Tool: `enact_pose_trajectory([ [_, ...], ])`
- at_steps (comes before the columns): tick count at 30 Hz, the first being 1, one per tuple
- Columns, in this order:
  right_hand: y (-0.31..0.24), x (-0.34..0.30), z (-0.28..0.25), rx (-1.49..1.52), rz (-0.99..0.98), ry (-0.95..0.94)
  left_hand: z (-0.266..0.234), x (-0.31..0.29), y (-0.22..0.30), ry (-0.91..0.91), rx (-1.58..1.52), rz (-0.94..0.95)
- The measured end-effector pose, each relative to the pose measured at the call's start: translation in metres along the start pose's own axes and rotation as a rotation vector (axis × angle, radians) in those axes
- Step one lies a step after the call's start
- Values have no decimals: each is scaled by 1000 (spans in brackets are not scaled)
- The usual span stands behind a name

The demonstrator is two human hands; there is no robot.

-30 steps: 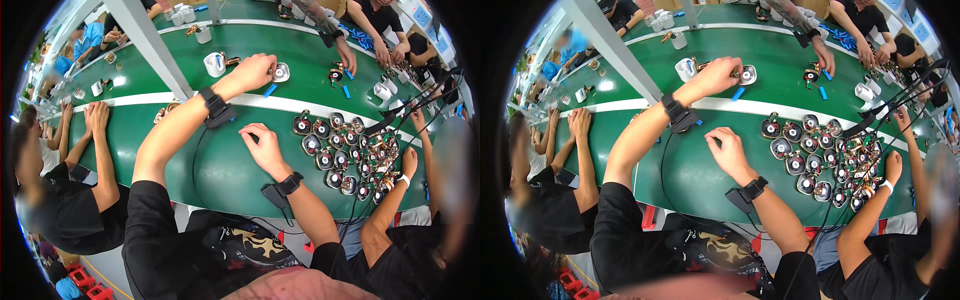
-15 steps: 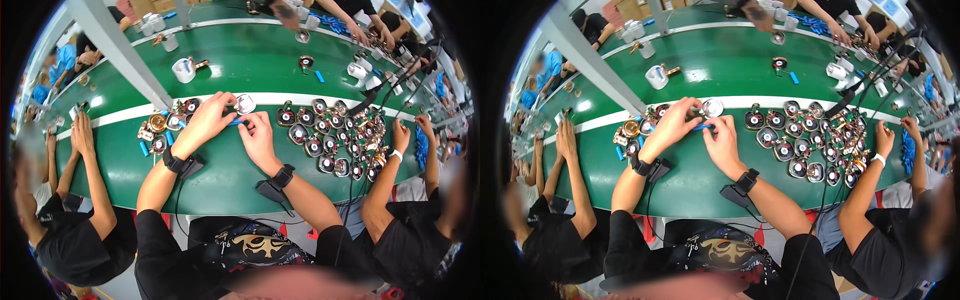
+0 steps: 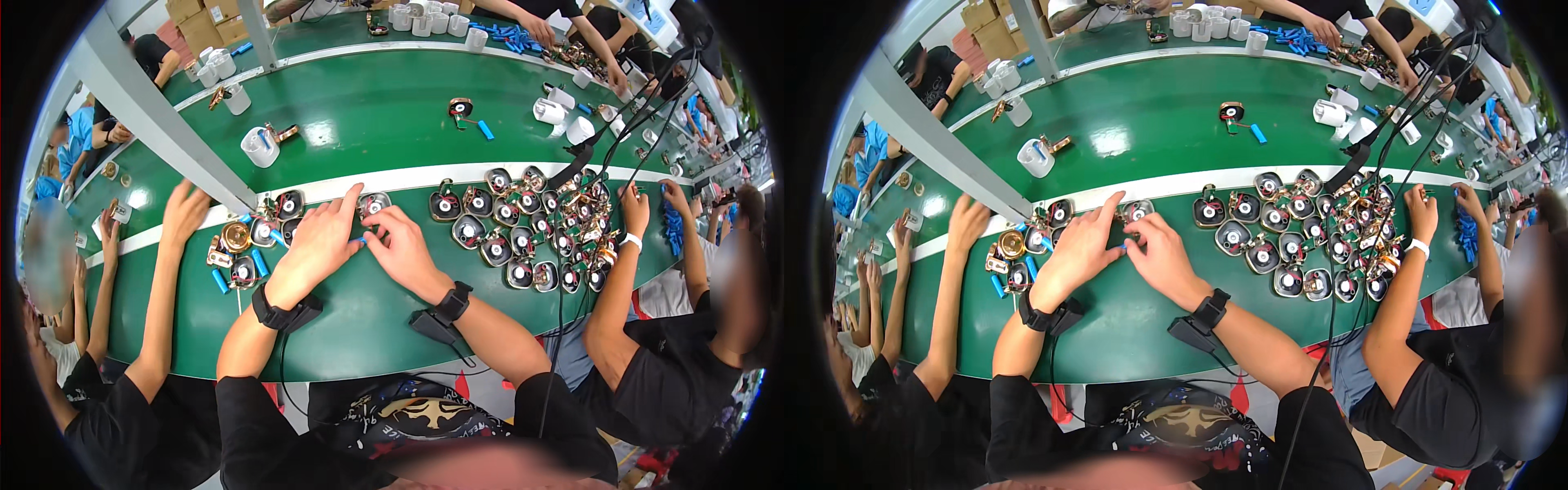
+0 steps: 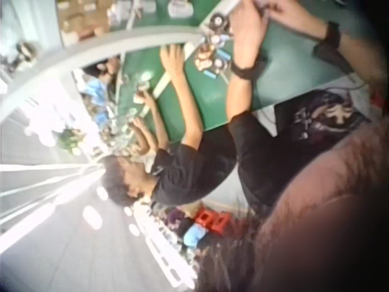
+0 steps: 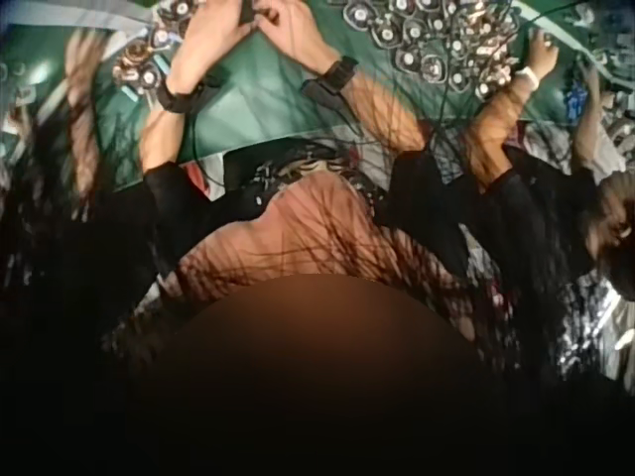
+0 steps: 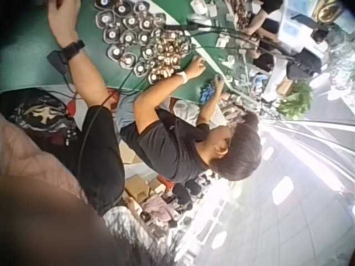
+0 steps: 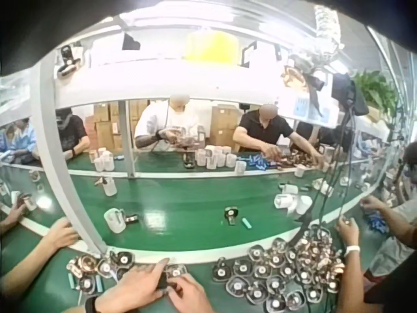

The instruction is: Assembling electronic speaker components by applying glue and fitting parts together on a manual assembly line.

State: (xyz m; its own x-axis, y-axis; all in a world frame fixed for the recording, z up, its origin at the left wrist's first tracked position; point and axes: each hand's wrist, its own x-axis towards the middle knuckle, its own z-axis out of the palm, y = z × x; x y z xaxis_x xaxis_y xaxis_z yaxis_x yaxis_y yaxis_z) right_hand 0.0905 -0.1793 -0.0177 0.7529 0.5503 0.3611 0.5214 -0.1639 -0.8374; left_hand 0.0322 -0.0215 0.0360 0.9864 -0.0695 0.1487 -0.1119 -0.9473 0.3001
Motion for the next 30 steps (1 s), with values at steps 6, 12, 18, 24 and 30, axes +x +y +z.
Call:
enact_pose_trajectory([
  [6,-3,-1,-1,7,1,-36,-6,2,9,-69,-17,-84],
  [12,-9,-1,-1,114,54,-8,0,3,6,-28,-21,-55],
  [18,-6,-1,1,151,9,53,4,5,8,-77,-110,-54],
  [24,-6,-1,1,145,27,35,0,4,17,-69,-92,-17],
  [30,-4,-1,4,203,63,122,3,2,15,-29,-160,4],
])
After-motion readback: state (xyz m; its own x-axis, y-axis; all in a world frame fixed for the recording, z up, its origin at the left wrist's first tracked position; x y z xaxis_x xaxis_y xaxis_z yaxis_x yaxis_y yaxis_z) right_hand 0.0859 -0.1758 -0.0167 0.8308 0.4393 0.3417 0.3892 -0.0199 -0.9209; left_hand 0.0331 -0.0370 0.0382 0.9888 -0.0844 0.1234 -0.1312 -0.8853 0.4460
